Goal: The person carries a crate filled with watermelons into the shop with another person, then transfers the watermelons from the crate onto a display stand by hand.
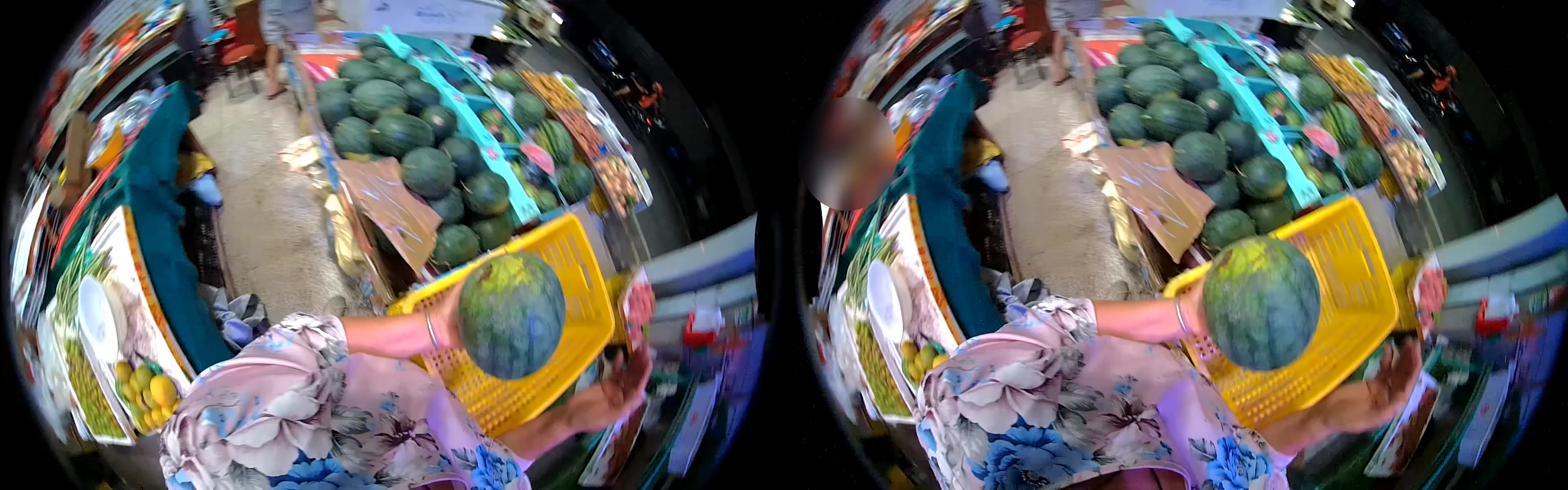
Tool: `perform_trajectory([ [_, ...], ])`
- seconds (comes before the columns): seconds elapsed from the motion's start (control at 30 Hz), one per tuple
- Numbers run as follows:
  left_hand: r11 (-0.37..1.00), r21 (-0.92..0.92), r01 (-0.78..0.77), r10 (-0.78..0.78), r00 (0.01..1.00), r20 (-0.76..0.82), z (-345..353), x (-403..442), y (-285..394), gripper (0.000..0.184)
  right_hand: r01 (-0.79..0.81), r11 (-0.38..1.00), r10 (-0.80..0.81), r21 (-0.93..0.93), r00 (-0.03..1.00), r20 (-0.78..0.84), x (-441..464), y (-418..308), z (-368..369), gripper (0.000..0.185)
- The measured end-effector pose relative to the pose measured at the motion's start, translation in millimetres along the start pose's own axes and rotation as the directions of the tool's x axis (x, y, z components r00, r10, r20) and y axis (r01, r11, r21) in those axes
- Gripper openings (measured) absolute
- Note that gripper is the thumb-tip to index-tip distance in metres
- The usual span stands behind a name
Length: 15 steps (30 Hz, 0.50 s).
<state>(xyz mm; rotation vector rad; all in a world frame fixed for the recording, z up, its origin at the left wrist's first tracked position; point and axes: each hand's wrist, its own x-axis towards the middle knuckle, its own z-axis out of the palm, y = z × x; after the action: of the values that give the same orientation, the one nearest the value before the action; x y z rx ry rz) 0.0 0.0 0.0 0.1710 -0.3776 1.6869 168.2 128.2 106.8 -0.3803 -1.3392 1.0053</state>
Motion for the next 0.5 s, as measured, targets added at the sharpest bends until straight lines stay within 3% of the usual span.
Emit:
perform_trajectory([
  [0.07, 0.999, -0.025, -0.024, 0.027, 0.994, 0.106, -12, 5, -9, 0.046, -0.074, 0.994, 0.071, 0.075, 0.997, 0.043, 7, 20, -8, 0.050],
  [0.1, 0.981, 0.150, -0.124, 0.138, 0.987, -0.086, 22, -70, 50, 0.045, -0.277, 0.935, 0.280, 0.222, 0.960, 0.018, -64, 40, 48, 0.050],
  [0.13, 0.973, 0.068, -0.219, 0.220, 0.976, 0.002, 7, -34, 29, 0.043, -0.182, 0.979, 0.165, 0.096, 0.972, 0.165, -20, 37, 36, 0.051],
  [0.17, 0.958, 0.198, -0.210, 0.232, 0.968, -0.098, 16, -66, 54, 0.043, -0.277, 0.941, 0.271, 0.196, 0.961, 0.057, -71, 48, 72, 0.051],
  [0.23, 0.937, 0.137, -0.322, 0.329, 0.944, -0.035, 18, -73, 46, 0.043, -0.180, 0.983, 0.175, -0.028, 0.890, 0.420, -38, 37, 56, 0.046],
  [0.27, 0.913, 0.261, -0.315, 0.358, 0.923, -0.139, 28, -105, 65, 0.043, -0.237, 0.971, 0.230, -0.021, 0.916, 0.329, -90, 54, 84, 0.043],
  [0.3, 0.894, 0.223, -0.389, 0.416, 0.905, -0.086, 30, -111, 66, 0.043, -0.106, 0.977, 0.175, -0.184, 0.893, 0.414, -58, 45, 84, 0.040],
  [0.33, 0.873, 0.236, -0.427, 0.455, 0.887, -0.081, 36, -129, 76, 0.043, -0.047, 0.983, 0.126, -0.175, 0.870, 0.477, -56, 39, 99, 0.034],
  [0.37, 0.850, 0.310, -0.426, 0.488, 0.858, -0.159, 47, -154, 85, 0.043, -0.134, 0.982, 0.181, -0.136, 0.884, 0.431, -84, 32, 116, 0.034],
  [0.43, 0.799, 0.295, -0.524, 0.571, 0.816, -0.097, 54, -178, 105, 0.043, -0.001, 0.972, 0.138, -0.237, 0.814, 0.564, -62, 25, 148, 0.031],
  [0.47, 0.776, 0.361, -0.518, 0.601, 0.782, -0.169, 64, -201, 112, 0.044, -0.143, 0.974, 0.214, -0.175, 0.830, 0.515, -90, 20, 160, 0.025],
  [0.5, 0.750, 0.317, -0.580, 0.636, 0.764, -0.107, 60, -208, 127, 0.044, -0.021, 0.982, 0.126, -0.185, 0.806, 0.579, -66, 22, 178, 0.025],
])
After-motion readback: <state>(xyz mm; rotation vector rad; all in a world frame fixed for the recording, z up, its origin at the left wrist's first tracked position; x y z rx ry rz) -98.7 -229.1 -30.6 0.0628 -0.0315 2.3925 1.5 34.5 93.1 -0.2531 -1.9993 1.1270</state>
